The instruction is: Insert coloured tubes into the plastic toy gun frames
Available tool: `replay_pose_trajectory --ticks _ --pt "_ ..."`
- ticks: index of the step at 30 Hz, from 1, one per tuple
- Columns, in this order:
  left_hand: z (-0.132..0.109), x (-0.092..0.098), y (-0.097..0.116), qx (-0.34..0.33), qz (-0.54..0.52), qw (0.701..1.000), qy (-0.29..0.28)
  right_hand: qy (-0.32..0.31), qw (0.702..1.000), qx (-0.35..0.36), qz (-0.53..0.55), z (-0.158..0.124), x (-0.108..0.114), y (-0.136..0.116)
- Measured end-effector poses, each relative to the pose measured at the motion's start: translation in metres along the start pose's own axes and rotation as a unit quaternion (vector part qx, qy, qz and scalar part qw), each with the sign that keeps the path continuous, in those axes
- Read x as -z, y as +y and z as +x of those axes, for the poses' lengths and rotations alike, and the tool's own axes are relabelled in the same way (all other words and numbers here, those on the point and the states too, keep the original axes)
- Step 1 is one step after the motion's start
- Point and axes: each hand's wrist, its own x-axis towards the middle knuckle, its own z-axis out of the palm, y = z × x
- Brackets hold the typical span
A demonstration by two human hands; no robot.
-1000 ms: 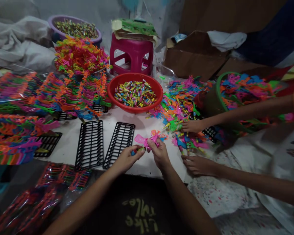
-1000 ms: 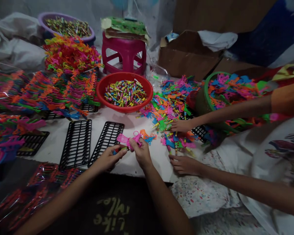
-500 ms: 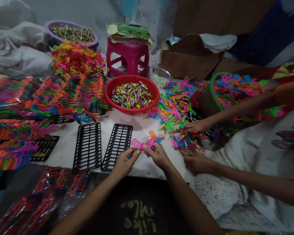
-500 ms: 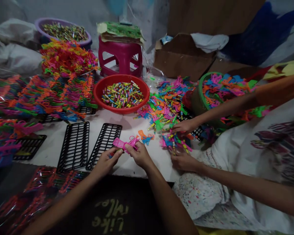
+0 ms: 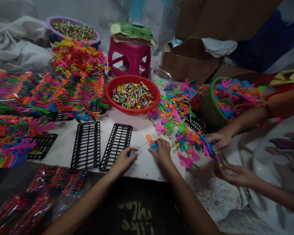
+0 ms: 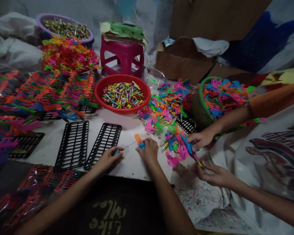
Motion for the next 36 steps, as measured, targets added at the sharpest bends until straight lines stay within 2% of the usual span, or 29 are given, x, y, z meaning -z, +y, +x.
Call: replay_pose_trajectory --ticks 3,7,10,12,15,17,19,20,22,24,27,29,31,34,36 --pt "0.006 -0.004 0.000 -0.017 -0.023 1.000 0.009 -0.001 0.997 0.061 0.055 -0.018 -0.009 -0.019" --pt "0.007 -0.009 0.006 0.019 -0.112 0.993 -0.024 0.021 0.973 0.154 0.170 -0.022 0.001 -0.042" --pt "0.005 -0.007 0.012 0.038 -0.159 0.986 -0.020 -0.030 0.941 0.232 0.244 -0.022 0.019 -0.050" --pt "0.004 -0.001 0.016 0.053 -0.180 0.982 -0.023 -0.060 0.921 0.247 0.295 -0.021 0.032 -0.049" --pt "0.005 0.010 0.022 0.076 -0.219 0.971 -0.051 -0.076 0.900 0.240 0.356 -0.016 0.043 -0.038" --pt "0.007 0.014 0.024 0.089 -0.238 0.966 -0.053 -0.082 0.908 0.239 0.333 -0.012 0.038 -0.031" --pt "0.009 0.014 0.023 0.088 -0.227 0.969 -0.027 -0.084 0.933 0.223 0.272 -0.007 0.023 -0.028" --pt "0.011 0.014 0.021 0.082 -0.215 0.973 -0.011 -0.078 0.948 0.195 0.239 -0.005 0.014 -0.028" --pt "0.013 0.012 0.015 0.067 -0.187 0.980 0.008 -0.039 0.978 0.095 0.179 -0.002 -0.005 -0.033" --pt "0.014 0.011 0.008 0.046 -0.157 0.986 -0.001 0.012 0.993 -0.001 0.117 0.000 -0.020 -0.041" --pt "0.015 0.014 0.002 -0.011 -0.113 0.993 -0.028 0.026 0.997 -0.031 0.069 0.005 -0.028 -0.053" --pt "0.014 0.021 0.003 -0.057 -0.069 0.996 -0.017 0.003 0.994 -0.024 0.108 0.007 -0.023 -0.055" --pt "0.012 0.029 0.007 -0.104 0.000 0.994 0.039 -0.020 0.981 -0.032 0.192 0.007 -0.011 -0.052" --pt "0.009 0.033 0.015 -0.175 0.080 0.975 0.114 -0.046 0.954 -0.015 0.295 0.004 0.016 -0.044" --pt "0.006 0.028 0.019 -0.180 0.053 0.978 0.092 -0.080 0.940 0.018 0.330 0.002 0.035 -0.043"
